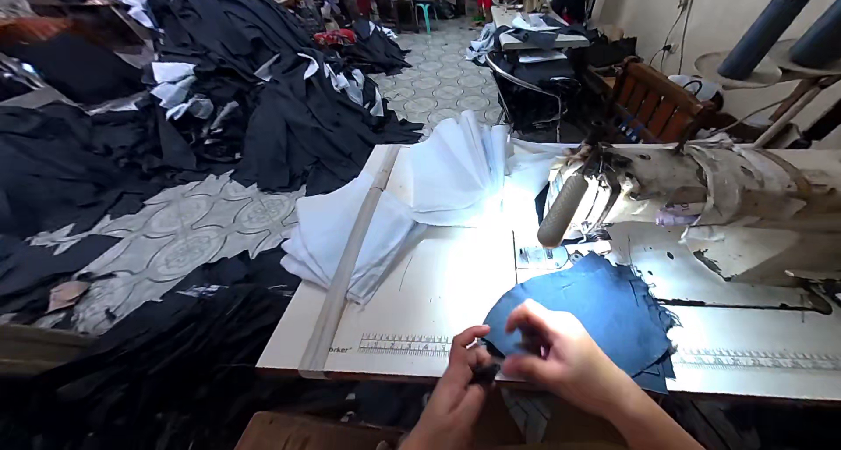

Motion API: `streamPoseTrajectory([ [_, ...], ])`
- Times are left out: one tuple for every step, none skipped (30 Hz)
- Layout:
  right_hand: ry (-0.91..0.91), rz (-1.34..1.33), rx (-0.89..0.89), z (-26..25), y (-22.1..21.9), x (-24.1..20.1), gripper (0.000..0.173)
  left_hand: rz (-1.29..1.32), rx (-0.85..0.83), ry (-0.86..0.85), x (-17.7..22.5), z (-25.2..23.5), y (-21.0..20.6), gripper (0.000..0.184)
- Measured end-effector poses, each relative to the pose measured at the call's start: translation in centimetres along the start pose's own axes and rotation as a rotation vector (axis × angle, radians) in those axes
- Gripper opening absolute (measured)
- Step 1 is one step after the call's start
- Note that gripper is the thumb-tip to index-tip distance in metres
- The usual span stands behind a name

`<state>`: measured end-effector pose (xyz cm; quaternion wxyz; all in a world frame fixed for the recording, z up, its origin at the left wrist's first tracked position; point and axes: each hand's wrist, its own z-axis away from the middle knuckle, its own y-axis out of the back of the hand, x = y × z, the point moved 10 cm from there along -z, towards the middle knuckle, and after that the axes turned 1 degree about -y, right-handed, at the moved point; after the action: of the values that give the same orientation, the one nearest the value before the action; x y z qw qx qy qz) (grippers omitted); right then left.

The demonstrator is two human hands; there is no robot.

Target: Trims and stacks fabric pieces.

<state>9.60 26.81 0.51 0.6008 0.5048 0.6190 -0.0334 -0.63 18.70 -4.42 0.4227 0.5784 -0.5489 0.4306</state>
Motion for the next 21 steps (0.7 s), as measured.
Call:
streamPoseTrajectory([
  [0.048,0.017,-0.043,0.5,-1.0,-1.4,0.036,-0.053,0.011,-0.029,0.4,0.5,-0.5,0.043],
  [0.063,0.064,-0.092,0.8,-2.2,-2.4,0.030,-0.088,0.019,-0.051,0.7,1.0,-0.9,0.045],
  [0.065,0.116,-0.130,1.0,-3.4,-2.9,0.022,-0.093,0.026,-0.066,1.0,1.5,-1.3,0.060],
  [0.086,0.151,-0.138,1.2,-4.1,-3.1,0.016,-0.073,0.036,-0.059,1.0,1.8,-1.5,0.069],
  [0.147,0.170,-0.108,1.4,-4.4,-3.3,0.014,-0.050,0.049,-0.048,0.7,2.2,-1.3,0.072],
  [0.223,0.167,-0.068,1.7,-4.2,-3.7,0.013,-0.051,0.048,-0.035,0.3,2.9,-0.9,0.068],
  [0.293,0.152,-0.034,2.0,-3.7,-4.4,0.012,-0.078,0.031,-0.007,-0.2,3.7,-0.5,0.058],
  [0.361,0.140,-0.001,2.3,-3.0,-5.1,0.011,-0.128,-0.008,0.055,-1.2,4.8,0.1,0.046],
  [0.419,0.130,0.035,2.7,-2.1,-5.6,0.011,-0.211,-0.053,0.142,-2.9,6.1,0.9,0.040],
  [0.462,0.123,0.071,3.0,-1.2,-6.0,0.013,-0.313,-0.095,0.252,-5.6,7.7,1.9,0.037],
  [0.486,0.119,0.110,3.3,-0.3,-6.1,0.017,-0.429,-0.120,0.346,-8.8,9.6,3.2,0.031],
  [0.491,0.130,0.150,3.5,0.4,-5.9,0.018,-0.500,-0.133,0.411,-11.6,11.3,4.4,0.026],
  [0.484,0.133,0.180,3.6,0.9,-5.4,0.017,-0.547,-0.131,0.474,-13.4,12.7,5.4,0.025],
  [0.463,0.117,0.203,3.6,1.3,-4.6,0.015,-0.558,-0.123,0.547,-14.1,13.6,6.4,0.027],
  [0.434,0.068,0.216,3.6,1.7,-3.8,0.014,-0.551,-0.089,0.569,-13.3,13.6,7.5,0.028],
  [0.401,-0.018,0.219,3.8,2.4,-3.1,0.014,-0.541,-0.027,0.493,-11.1,13.0,8.5,0.028],
  [0.368,-0.107,0.228,4.1,3.4,-2.7,0.014,-0.501,0.033,0.356,-7.6,12.0,9.3,0.026],
  [0.335,-0.174,0.258,4.4,4.9,-2.4,0.012,-0.444,0.070,0.196,-3.4,10.9,9.8,0.025],
  [0.309,-0.210,0.306,4.8,6.7,-2.2,0.010,-0.425,0.070,0.045,1.2,9.7,10.0,0.025],
  [0.290,-0.240,0.370,5.2,8.7,-2.1,0.011,-0.449,0.059,-0.115,5.7,8.4,9.9,0.023],
  [0.271,-0.281,0.437,5.5,10.7,-1.9,0.014,-0.514,0.048,-0.253,9.4,7.0,9.7,0.022],
])
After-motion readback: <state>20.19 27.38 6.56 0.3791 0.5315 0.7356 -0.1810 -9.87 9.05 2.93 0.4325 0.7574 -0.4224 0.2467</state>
